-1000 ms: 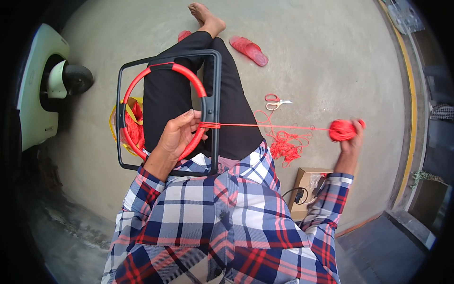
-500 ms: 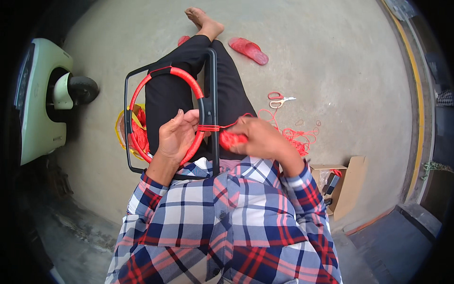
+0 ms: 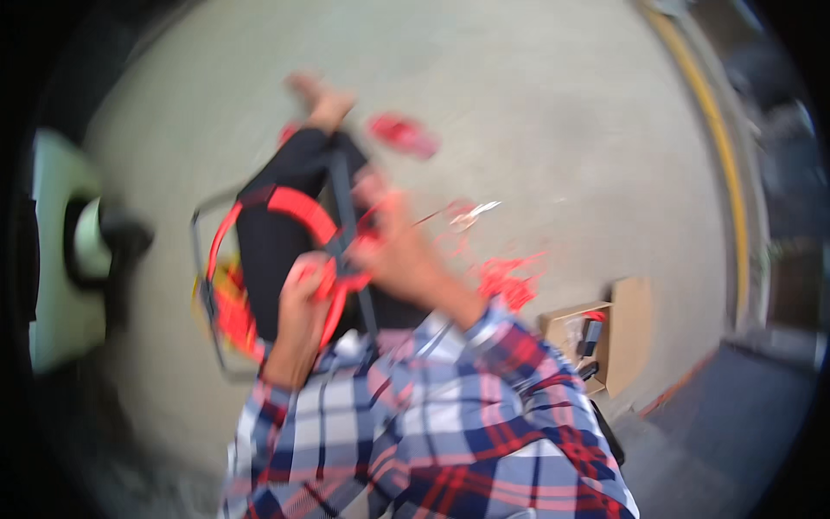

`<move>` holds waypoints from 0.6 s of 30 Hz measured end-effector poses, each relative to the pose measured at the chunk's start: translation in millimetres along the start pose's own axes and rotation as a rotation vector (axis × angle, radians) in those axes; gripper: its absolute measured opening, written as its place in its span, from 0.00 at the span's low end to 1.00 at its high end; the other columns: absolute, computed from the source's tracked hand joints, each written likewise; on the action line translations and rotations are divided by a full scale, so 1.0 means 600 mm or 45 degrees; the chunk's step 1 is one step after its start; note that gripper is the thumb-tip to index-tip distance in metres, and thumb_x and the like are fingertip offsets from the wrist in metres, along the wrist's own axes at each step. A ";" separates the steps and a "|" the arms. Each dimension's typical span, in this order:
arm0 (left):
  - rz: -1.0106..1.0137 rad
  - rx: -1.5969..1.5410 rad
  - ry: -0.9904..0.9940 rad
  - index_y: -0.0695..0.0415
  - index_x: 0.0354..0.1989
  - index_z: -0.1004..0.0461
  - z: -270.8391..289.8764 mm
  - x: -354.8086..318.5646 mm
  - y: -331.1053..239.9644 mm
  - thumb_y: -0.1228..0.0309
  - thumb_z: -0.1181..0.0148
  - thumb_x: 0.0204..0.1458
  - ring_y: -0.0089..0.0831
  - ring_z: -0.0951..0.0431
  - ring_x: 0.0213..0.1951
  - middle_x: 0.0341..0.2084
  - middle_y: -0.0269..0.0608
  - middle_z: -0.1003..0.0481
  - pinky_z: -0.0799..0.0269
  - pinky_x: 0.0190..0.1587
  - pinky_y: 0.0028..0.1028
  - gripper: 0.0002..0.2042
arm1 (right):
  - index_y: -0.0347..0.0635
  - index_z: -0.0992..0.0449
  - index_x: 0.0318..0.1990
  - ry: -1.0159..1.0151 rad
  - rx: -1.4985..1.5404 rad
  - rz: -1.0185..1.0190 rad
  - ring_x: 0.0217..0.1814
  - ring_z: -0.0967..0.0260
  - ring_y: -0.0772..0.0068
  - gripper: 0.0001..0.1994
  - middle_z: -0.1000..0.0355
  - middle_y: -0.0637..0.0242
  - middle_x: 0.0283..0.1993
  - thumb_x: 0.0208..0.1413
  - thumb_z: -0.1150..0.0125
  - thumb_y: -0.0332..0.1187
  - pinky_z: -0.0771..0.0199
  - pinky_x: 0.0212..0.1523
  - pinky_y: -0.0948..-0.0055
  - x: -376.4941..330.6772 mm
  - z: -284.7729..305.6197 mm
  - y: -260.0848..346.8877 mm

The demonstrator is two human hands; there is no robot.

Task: Wrapping a red plastic rope around a black metal hoop while sitting on the ground.

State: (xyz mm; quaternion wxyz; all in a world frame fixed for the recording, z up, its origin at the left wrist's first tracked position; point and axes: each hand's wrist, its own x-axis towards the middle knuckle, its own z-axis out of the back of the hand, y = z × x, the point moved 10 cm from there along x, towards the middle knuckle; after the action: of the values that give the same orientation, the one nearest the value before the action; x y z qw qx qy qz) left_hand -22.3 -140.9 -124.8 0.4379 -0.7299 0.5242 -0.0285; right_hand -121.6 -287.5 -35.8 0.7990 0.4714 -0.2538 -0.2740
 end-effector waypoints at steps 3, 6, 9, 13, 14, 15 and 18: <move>-0.076 0.187 -0.193 0.61 0.49 0.32 0.008 -0.037 -0.029 0.74 0.43 0.55 0.31 0.24 0.43 0.41 0.42 0.26 0.24 0.43 0.29 0.14 | 0.34 0.33 0.54 -0.022 -0.223 0.532 0.58 0.37 0.45 0.33 0.34 0.47 0.53 0.37 0.31 0.37 0.34 0.58 0.57 -0.002 -0.018 0.115; -0.377 0.360 -0.244 0.60 0.48 0.33 0.023 -0.054 -0.059 0.72 0.44 0.56 0.25 0.27 0.37 0.37 0.37 0.29 0.29 0.41 0.24 0.13 | 0.38 0.33 0.45 0.340 -0.210 0.548 0.51 0.36 0.52 0.25 0.36 0.55 0.44 0.35 0.34 0.32 0.34 0.45 0.56 -0.014 -0.104 0.124; -0.283 0.469 -0.172 0.58 0.45 0.33 -0.010 -0.065 -0.065 0.71 0.46 0.57 0.28 0.28 0.31 0.35 0.40 0.29 0.28 0.30 0.22 0.09 | 0.39 0.33 0.48 0.415 -0.247 0.479 0.66 0.45 0.58 0.26 0.37 0.58 0.53 0.36 0.35 0.30 0.44 0.56 0.53 -0.039 -0.131 0.103; -0.397 0.456 -0.094 0.59 0.47 0.33 -0.028 -0.071 -0.081 0.70 0.45 0.57 0.32 0.27 0.38 0.40 0.42 0.29 0.27 0.36 0.25 0.12 | 0.42 0.34 0.51 0.394 -0.251 0.489 0.70 0.49 0.58 0.25 0.40 0.59 0.59 0.41 0.37 0.29 0.48 0.60 0.45 -0.043 -0.152 0.081; -0.408 0.446 -0.081 0.59 0.47 0.33 -0.023 -0.068 -0.076 0.70 0.45 0.57 0.32 0.27 0.38 0.40 0.42 0.29 0.27 0.36 0.25 0.12 | 0.42 0.34 0.51 0.355 -0.209 0.514 0.70 0.49 0.57 0.24 0.40 0.58 0.60 0.43 0.37 0.29 0.48 0.59 0.43 -0.045 -0.154 0.070; -0.691 0.796 -0.029 0.59 0.48 0.32 -0.039 -0.070 -0.095 0.68 0.45 0.58 0.34 0.27 0.38 0.39 0.43 0.28 0.27 0.36 0.27 0.12 | 0.43 0.34 0.52 0.338 -0.155 0.478 0.67 0.44 0.55 0.22 0.36 0.57 0.57 0.47 0.38 0.32 0.48 0.61 0.45 -0.043 -0.137 0.068; -1.001 1.198 0.011 0.60 0.51 0.35 -0.048 0.111 -0.079 0.67 0.47 0.59 0.34 0.30 0.41 0.43 0.44 0.32 0.31 0.40 0.28 0.15 | 0.43 0.34 0.52 0.319 0.253 0.053 0.61 0.37 0.53 0.22 0.32 0.58 0.52 0.50 0.38 0.34 0.45 0.62 0.51 -0.022 -0.103 0.019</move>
State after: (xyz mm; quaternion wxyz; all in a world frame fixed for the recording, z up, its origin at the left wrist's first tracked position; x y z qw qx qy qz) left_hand 28.3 -208.0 -102.9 0.6677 -0.5970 0.1486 -0.4192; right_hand -87.8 -236.2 -53.5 0.7793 0.5733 -0.1877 -0.1699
